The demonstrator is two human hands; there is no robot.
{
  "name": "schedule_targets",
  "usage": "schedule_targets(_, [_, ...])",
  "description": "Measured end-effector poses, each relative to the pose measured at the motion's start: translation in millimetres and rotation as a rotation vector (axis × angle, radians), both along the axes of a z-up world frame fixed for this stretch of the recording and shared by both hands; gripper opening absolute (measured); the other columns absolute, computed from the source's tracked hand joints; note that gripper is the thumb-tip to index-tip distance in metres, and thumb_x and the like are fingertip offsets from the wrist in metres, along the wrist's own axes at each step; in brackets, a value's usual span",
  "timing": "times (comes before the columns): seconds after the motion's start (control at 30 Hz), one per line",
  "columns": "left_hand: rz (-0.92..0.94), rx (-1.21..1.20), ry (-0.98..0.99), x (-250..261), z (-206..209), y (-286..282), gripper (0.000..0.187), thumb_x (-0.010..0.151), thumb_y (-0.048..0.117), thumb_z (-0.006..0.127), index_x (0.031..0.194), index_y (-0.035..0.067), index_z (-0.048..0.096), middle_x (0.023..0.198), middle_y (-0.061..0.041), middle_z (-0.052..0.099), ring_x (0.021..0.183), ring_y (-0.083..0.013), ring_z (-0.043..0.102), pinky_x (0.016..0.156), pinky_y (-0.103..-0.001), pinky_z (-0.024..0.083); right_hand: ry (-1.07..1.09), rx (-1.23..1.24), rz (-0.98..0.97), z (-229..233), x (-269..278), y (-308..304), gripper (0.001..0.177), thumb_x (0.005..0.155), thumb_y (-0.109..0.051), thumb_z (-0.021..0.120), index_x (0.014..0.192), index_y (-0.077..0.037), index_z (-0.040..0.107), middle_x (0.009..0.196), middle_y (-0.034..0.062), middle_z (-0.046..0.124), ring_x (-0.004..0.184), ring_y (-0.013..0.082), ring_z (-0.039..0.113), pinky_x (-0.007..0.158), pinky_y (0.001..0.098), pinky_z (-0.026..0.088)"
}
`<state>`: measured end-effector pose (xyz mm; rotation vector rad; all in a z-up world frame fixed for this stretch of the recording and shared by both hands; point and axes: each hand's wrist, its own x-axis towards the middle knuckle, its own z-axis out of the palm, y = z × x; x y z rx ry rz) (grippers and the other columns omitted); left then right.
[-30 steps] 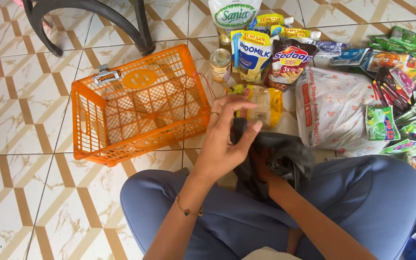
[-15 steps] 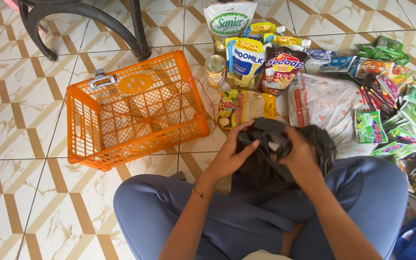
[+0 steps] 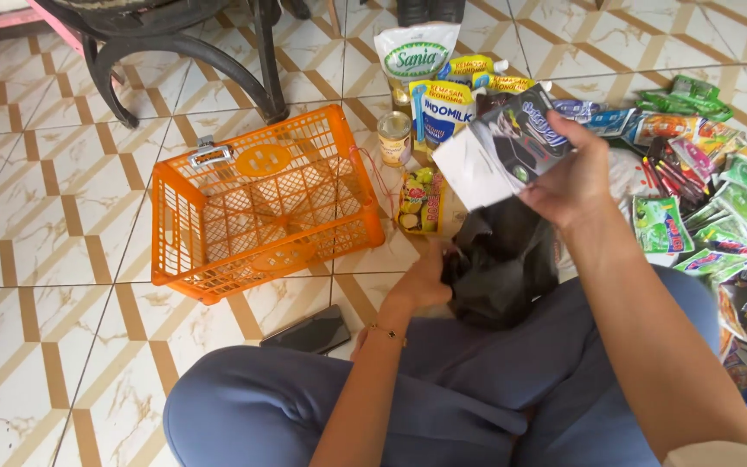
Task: Unpacking and sorting various grocery items and packages on the floor.
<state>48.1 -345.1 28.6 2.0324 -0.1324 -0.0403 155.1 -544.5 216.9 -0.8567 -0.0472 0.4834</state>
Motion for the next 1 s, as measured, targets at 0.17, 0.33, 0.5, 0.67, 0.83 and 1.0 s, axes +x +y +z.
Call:
schedule_targets(0.17, [-0.041, 0.009, 0.133, -13, 55, -4, 0.105, 0.059, 0.029, 0.088, 0.148, 0.004, 0.036, 0.134, -0.021, 0.062, 0.128, -0.0325, 0.058, 0.106, -0.036, 0.046, -0.015, -0.136, -0.048, -9, 11, 16, 0.048, 0.082, -0.040, 0.079, 0.121, -0.016, 0.063, 0.109, 0.0034, 0.070, 0.091, 0.0169, 0.064, 0.069, 0.0313, 0.037])
schedule_targets(0.33, [-0.200, -0.007, 0.151, -30, 140, 31, 0.116, 0.075, 0.070, 0.076, 0.160, 0.003, 0.033, 0.156, -0.024, 0.046, 0.143, -0.0329, 0.045, 0.116, -0.038, 0.036, -0.286, -0.510, -0.093, 8, -5, 28, 0.054, 0.071, -0.025, 0.080, 0.123, -0.015, 0.068, 0.114, 0.0006, 0.070, 0.099, 0.0128, 0.064, 0.074, 0.0307, 0.044])
schedule_targets(0.5, [0.070, -0.231, 0.338, -25, 124, 63, 0.110, 0.071, 0.070, 0.070, 0.151, 0.003, 0.036, 0.143, -0.020, 0.059, 0.129, -0.0316, 0.063, 0.101, -0.047, 0.058, -0.403, -0.546, 0.007, -10, 0, 39, 0.057, 0.071, -0.022, 0.084, 0.123, -0.006, 0.068, 0.111, 0.0078, 0.073, 0.102, 0.0208, 0.069, 0.084, 0.0363, 0.053])
schedule_targets(0.67, [0.290, -0.554, 0.245, -27, 56, 67, 0.097, 0.077, 0.059, 0.072, 0.153, 0.008, 0.041, 0.143, -0.011, 0.057, 0.131, -0.0263, 0.057, 0.103, -0.047, 0.051, -0.542, -0.767, 0.122, -16, -24, 75, 0.072, 0.072, -0.041, 0.085, 0.132, -0.006, 0.067, 0.127, 0.0175, 0.072, 0.118, 0.0315, 0.067, 0.093, 0.0432, 0.053])
schedule_targets(0.83, [0.405, -1.021, 0.093, -40, 58, 84, 0.084, 0.089, 0.046, 0.066, 0.156, 0.011, 0.030, 0.142, -0.012, 0.058, 0.128, -0.0273, 0.059, 0.104, -0.044, 0.048, -0.937, -2.099, 0.456, 67, -109, 88, 0.134, 0.069, -0.080, 0.081, 0.161, -0.027, -0.001, 0.168, 0.0236, 0.007, 0.154, 0.0461, 0.006, 0.114, 0.0692, 0.014])
schedule_targets(1.0, [0.360, -1.092, 0.072, -36, 63, 85, 0.082, 0.090, 0.047, 0.065, 0.154, 0.009, 0.032, 0.142, -0.012, 0.058, 0.126, -0.0283, 0.061, 0.106, -0.043, 0.050, -0.844, -2.033, 0.410, -127, -70, 40, 0.113, 0.071, -0.058, 0.074, 0.161, -0.033, 0.011, 0.140, 0.0193, 0.055, 0.128, 0.0435, 0.054, 0.108, 0.0682, 0.035])
